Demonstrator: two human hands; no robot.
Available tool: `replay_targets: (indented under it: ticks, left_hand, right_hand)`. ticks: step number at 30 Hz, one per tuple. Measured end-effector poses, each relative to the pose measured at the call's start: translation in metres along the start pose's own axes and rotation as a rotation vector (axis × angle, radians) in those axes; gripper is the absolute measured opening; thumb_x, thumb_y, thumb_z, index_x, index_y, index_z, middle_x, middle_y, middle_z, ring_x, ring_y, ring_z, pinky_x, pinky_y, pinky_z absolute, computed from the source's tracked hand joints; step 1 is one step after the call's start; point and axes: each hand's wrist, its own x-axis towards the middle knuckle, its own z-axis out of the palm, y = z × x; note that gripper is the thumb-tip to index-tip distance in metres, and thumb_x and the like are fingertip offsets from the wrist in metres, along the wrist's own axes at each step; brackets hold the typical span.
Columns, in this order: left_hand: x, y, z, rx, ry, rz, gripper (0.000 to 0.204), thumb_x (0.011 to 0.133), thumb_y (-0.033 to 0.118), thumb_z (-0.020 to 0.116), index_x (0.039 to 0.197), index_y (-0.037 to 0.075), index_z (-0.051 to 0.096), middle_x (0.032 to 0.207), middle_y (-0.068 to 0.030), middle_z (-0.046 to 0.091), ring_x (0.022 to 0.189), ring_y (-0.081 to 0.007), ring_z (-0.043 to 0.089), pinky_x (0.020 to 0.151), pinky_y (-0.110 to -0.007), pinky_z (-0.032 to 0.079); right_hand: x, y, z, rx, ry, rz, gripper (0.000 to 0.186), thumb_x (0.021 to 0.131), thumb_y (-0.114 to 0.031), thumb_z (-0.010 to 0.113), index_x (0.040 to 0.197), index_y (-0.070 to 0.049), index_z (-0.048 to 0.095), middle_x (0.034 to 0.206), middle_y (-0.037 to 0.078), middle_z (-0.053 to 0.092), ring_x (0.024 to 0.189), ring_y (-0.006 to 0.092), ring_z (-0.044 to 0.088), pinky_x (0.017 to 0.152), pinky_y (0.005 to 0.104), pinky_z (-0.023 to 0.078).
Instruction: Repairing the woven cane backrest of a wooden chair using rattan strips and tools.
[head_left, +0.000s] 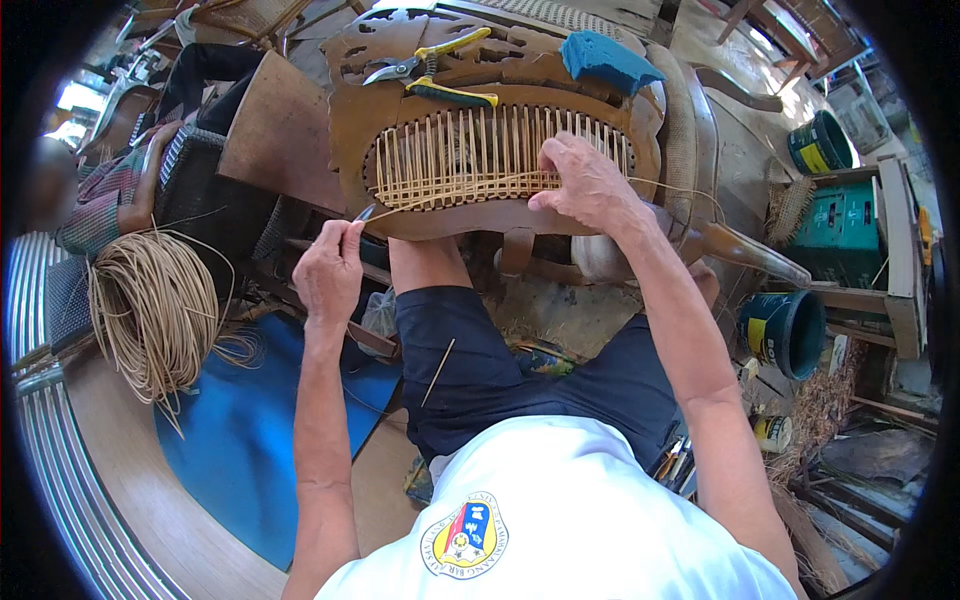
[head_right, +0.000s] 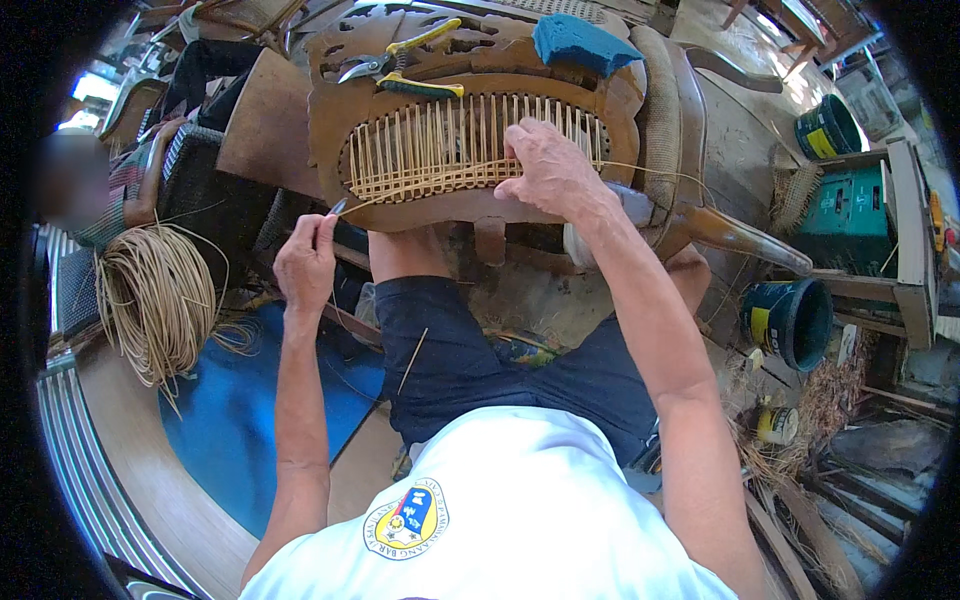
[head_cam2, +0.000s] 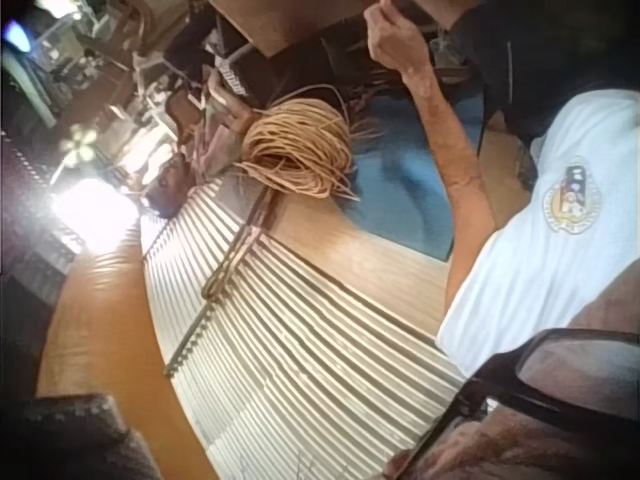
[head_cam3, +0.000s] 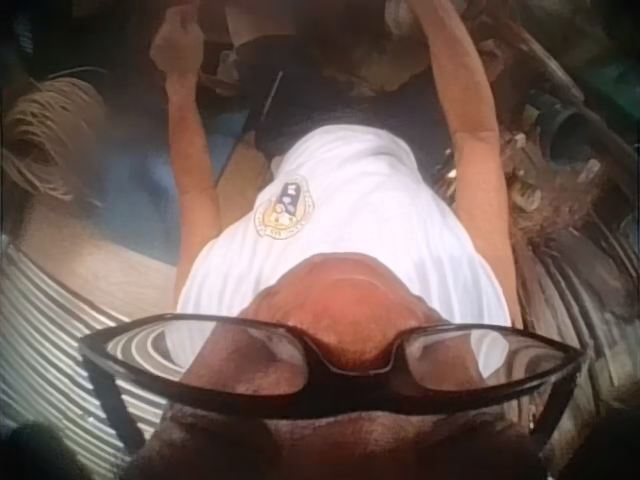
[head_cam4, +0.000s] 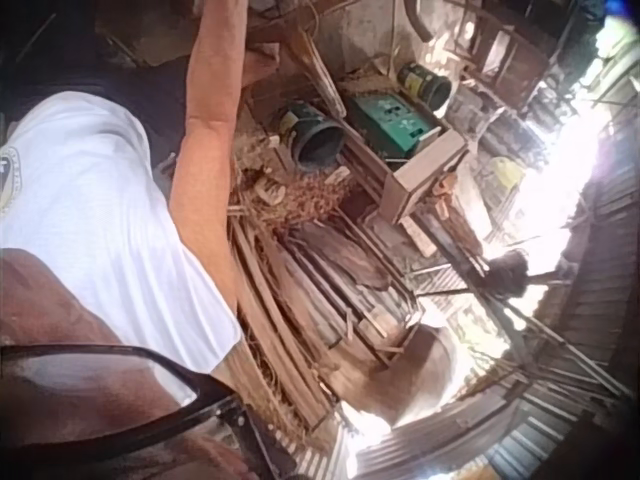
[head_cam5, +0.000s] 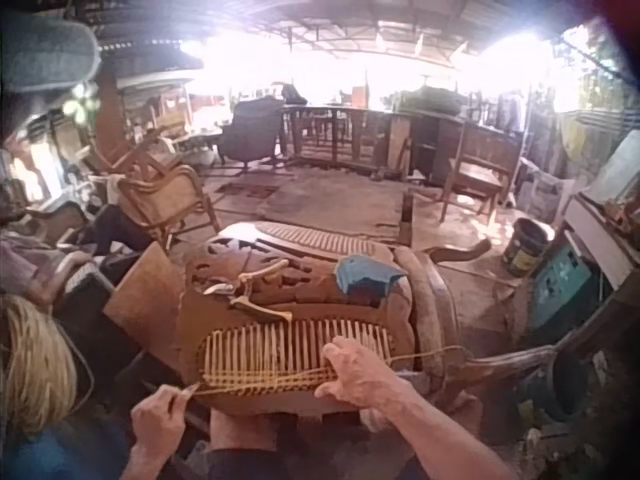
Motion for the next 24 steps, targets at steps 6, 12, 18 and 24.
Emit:
replay_targets:
  ticks: [6, 12, 18, 24]
  left_hand:
    - [0.035, 0.051, -0.064, 0.004, 0.003, 0.142, 0.023, 0.104, 0.032, 0.066, 0.095, 0.010, 0.067, 0.075, -0.0120, 0.068, 0.069, -0.0338, 0.067, 0.062, -0.042, 0.050]
    - [0.065, 0.073, -0.070, -0.186, -0.045, -0.004, 0.023, 0.108, 0.026, 0.060, 0.105, 0.004, 0.067, 0.077, -0.0115, 0.069, 0.069, -0.0146, 0.065, 0.063, -0.034, 0.051]
    - [0.071, 0.096, 0.009, -0.130, -0.330, 0.035, 0.024, 0.107, 0.028, 0.053, 0.105, 0.007, 0.064, 0.089, -0.0211, 0.073, 0.085, -0.0432, 0.071, 0.074, -0.054, 0.054]
    - [0.078, 0.131, 0.040, -0.036, -0.466, 0.103, 0.026, 0.106, 0.029, 0.053, 0.119, 0.014, 0.069, 0.094, -0.0207, 0.075, 0.091, -0.0418, 0.072, 0.080, -0.053, 0.055]
  right_hand:
    - [0.014, -0.037, 0.031, 0.500, 0.091, -0.334, 0.032, 0.095, -0.023, 0.077, 0.119, -0.003, 0.066, 0.110, 0.009, 0.069, 0.105, 0.0218, 0.066, 0.094, 0.0362, 0.053]
    - [-0.003, -0.019, -0.008, 0.877, 0.345, -0.177, 0.015, 0.102, -0.018, 0.071, 0.108, -0.004, 0.072, 0.089, -0.001, 0.069, 0.081, 0.0084, 0.063, 0.075, 0.0246, 0.054]
    - [-0.020, 0.062, -0.011, 1.000, 0.490, 0.141, 0.017, 0.104, -0.020, 0.068, 0.106, -0.004, 0.072, 0.088, -0.002, 0.066, 0.078, 0.0071, 0.060, 0.073, 0.0219, 0.050]
    - [-0.016, 0.079, 0.009, 0.559, 0.488, 0.165, 0.019, 0.101, -0.019, 0.070, 0.105, -0.001, 0.073, 0.097, 0.005, 0.070, 0.085, 0.0129, 0.063, 0.080, 0.0290, 0.052]
